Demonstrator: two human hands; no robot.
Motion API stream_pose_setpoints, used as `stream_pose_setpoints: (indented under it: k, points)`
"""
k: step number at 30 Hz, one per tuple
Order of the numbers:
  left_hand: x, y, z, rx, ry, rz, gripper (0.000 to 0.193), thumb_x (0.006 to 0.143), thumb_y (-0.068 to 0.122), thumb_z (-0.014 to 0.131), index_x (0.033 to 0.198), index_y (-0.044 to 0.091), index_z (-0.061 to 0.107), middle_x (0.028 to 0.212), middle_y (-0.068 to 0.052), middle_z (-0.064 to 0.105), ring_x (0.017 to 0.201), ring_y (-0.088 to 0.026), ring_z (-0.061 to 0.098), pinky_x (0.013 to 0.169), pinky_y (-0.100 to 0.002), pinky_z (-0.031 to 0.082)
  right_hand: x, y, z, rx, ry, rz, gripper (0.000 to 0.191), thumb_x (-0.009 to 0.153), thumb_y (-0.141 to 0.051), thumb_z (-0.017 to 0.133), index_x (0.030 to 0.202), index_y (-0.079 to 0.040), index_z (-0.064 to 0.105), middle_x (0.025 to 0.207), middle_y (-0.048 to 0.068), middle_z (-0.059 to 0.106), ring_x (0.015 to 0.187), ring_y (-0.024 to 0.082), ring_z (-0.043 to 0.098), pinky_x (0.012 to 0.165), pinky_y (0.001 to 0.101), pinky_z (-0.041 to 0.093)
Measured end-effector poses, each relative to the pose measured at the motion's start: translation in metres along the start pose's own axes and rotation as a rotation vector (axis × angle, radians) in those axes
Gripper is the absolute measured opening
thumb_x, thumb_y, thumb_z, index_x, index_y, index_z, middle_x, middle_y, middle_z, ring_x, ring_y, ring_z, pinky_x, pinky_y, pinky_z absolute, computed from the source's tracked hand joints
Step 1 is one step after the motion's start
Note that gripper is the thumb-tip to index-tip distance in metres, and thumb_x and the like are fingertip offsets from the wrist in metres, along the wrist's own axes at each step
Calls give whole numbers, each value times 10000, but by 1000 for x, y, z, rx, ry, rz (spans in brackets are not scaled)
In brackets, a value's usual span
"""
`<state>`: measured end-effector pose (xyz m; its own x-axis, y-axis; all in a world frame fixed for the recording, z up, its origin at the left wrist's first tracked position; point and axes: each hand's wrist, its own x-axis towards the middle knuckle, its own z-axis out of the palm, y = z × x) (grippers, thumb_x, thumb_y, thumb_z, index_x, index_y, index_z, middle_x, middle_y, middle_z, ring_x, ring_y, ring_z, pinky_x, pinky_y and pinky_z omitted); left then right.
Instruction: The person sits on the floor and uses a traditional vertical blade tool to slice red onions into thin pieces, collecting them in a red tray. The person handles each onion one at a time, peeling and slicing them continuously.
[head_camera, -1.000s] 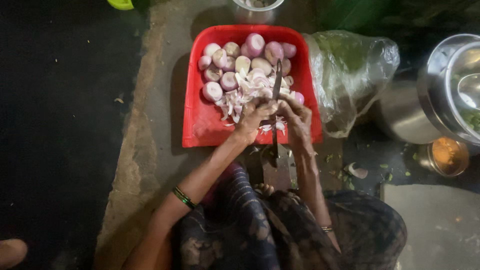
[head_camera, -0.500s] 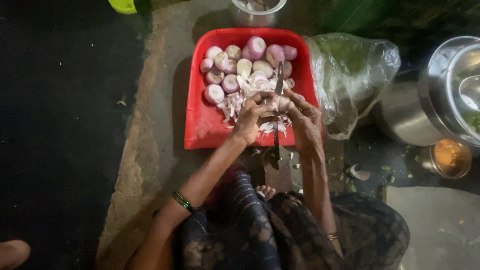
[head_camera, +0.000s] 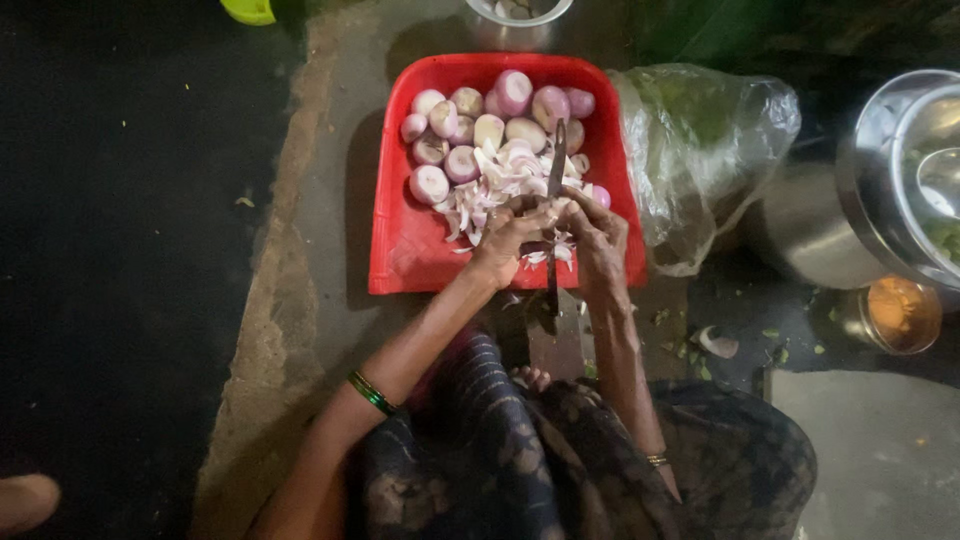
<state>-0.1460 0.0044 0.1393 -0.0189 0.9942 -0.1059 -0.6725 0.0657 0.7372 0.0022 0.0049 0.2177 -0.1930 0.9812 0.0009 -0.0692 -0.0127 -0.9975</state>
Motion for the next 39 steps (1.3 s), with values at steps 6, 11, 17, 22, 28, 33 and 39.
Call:
stream_pose_setpoints:
  k: [6, 11, 17, 22, 28, 33, 39]
  points:
    - [-7, -24, -10, -33, 115, -132, 212, 852, 71, 736, 1061, 80, 703, 946, -32, 720, 868, -177, 693, 746, -401, 618, -5, 24, 0, -75, 12, 6, 266, 1024, -153, 641, 1181, 35, 744, 927, 86, 748, 821, 164, 676, 786, 316, 581]
    - [-15, 18, 8, -151, -25, -95, 320, 814, 91, 696, 1131, 113, 665, 1002, -45, 727, 798, -212, 714, 688, -373, 599, -4, -16, 8, 182, 8, 23, 321, 985, -87, 670, 1286, 19, 710, 1056, 103, 733, 881, 153, 662, 789, 300, 542]
    - [-17, 61, 34, 95, -118, 67, 324, 882, 52, 747, 1194, 18, 664, 1100, -64, 729, 982, -139, 695, 884, -297, 584, -9, -55, 21, -55, 70, -39, 390, 943, -103, 678, 1319, -2, 661, 1151, 82, 756, 968, 137, 714, 876, 297, 604]
    - [-17, 49, 32, 70, -70, 7, 313, 877, 74, 756, 1170, 20, 662, 1068, -68, 725, 916, -143, 680, 801, -310, 553, -4, -29, 16, 39, 28, -141, 363, 988, -68, 665, 1340, 23, 675, 1163, 76, 732, 1012, 111, 678, 926, 280, 559]
    - [-8, 14, 18, 5, -28, 98, 307, 862, 44, 735, 1160, 25, 661, 1076, -60, 734, 999, -153, 710, 935, -288, 565, 6, 11, 0, 19, 70, -54, 317, 999, -108, 679, 1292, 7, 715, 913, 64, 721, 789, 124, 649, 735, 290, 563]
    - [-2, -11, 1, -36, 1, 48, 191, 894, 72, 676, 1081, 35, 687, 980, -64, 729, 880, -184, 706, 790, -348, 604, 4, 32, -1, 65, 69, 9, 278, 993, -157, 672, 1208, 11, 728, 926, 58, 756, 751, 126, 676, 710, 298, 583]
    - [9, -32, -12, 10, 193, -88, 135, 921, 121, 651, 1019, 41, 699, 894, -72, 717, 786, -200, 696, 654, -341, 603, 10, 38, -1, 258, 109, 157, 256, 962, -35, 631, 1204, 23, 694, 925, 58, 732, 751, 131, 689, 718, 279, 578]
